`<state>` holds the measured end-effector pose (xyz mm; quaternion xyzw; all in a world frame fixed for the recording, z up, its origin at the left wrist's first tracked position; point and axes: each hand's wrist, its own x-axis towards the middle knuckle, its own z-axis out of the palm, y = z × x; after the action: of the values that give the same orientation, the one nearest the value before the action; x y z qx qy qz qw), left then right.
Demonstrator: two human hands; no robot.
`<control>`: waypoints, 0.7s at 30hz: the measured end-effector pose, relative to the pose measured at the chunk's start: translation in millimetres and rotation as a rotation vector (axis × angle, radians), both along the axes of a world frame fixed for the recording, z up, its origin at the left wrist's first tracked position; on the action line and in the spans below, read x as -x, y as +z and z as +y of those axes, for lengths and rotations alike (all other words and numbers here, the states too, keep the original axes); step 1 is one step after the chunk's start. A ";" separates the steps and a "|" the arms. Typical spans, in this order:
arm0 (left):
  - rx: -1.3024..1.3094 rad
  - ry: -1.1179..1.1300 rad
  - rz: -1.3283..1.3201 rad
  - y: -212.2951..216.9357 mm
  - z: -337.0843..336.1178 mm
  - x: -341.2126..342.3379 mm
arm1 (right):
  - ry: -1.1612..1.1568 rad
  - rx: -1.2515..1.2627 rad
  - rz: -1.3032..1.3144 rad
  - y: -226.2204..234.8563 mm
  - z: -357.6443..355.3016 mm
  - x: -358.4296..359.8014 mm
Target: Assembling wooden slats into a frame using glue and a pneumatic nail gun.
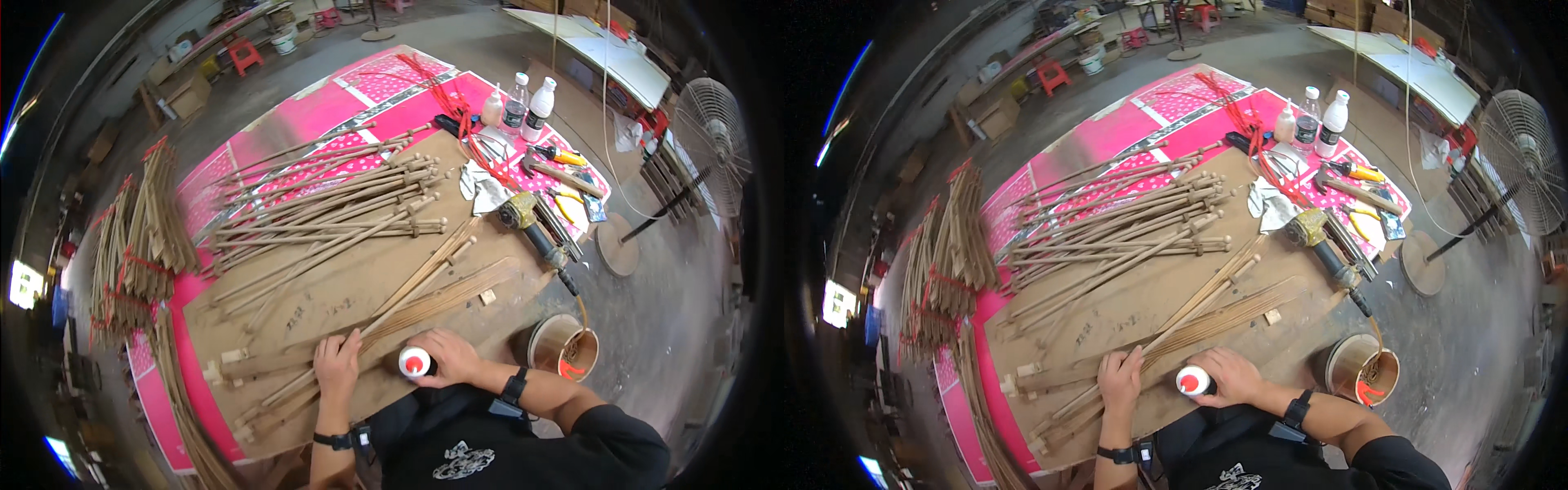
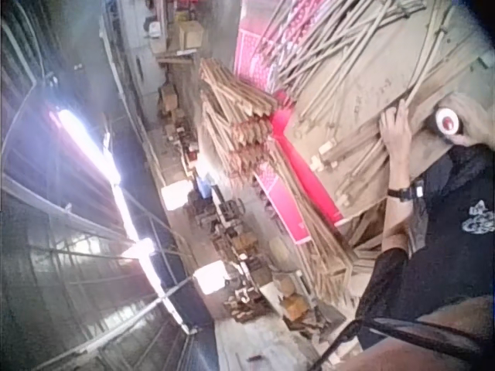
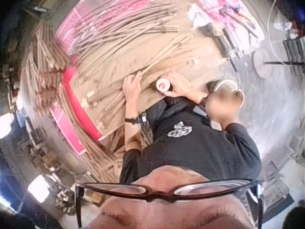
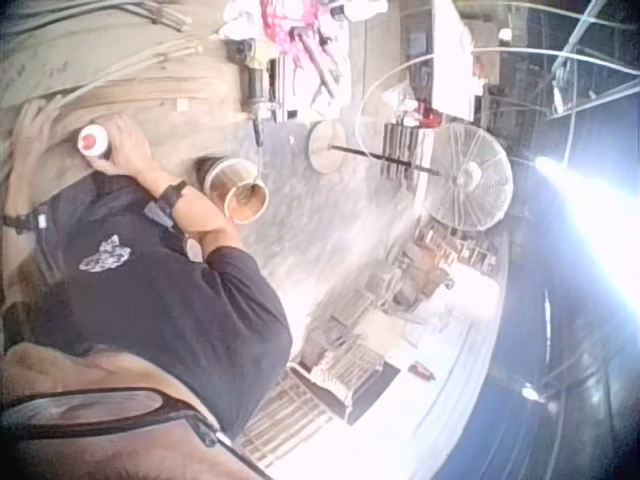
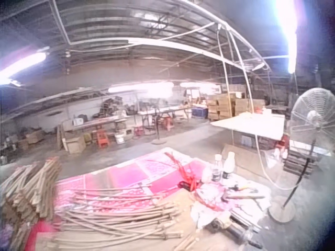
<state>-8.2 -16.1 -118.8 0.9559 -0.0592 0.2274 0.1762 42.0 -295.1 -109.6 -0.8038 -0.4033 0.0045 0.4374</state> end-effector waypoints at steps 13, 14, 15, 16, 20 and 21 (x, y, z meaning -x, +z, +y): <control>-0.017 0.154 0.034 9.7 3.7 29.2 | -0.050 0.004 -0.067 -3.0 3.1 3.7; -0.017 0.159 0.031 9.0 3.6 29.3 | -0.041 -0.005 -0.068 -2.8 2.6 2.5; -0.009 0.150 0.033 7.5 3.4 29.3 | -0.036 -0.004 -0.070 -3.2 2.0 2.3; -0.001 0.142 0.035 6.0 3.2 29.2 | -0.042 0.004 -0.074 -3.7 1.3 2.3; -0.005 0.136 0.020 2.1 2.1 29.6 | -0.058 0.020 -0.061 -6.0 1.6 3.9; 0.011 0.136 0.009 0.6 1.8 30.0 | -0.048 0.022 -0.057 -6.2 2.2 4.1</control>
<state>-38.2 -14.3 -118.2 0.9577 0.0078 0.2349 0.1661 37.9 -292.8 -115.8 -0.8177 -0.3960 -0.0248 0.4169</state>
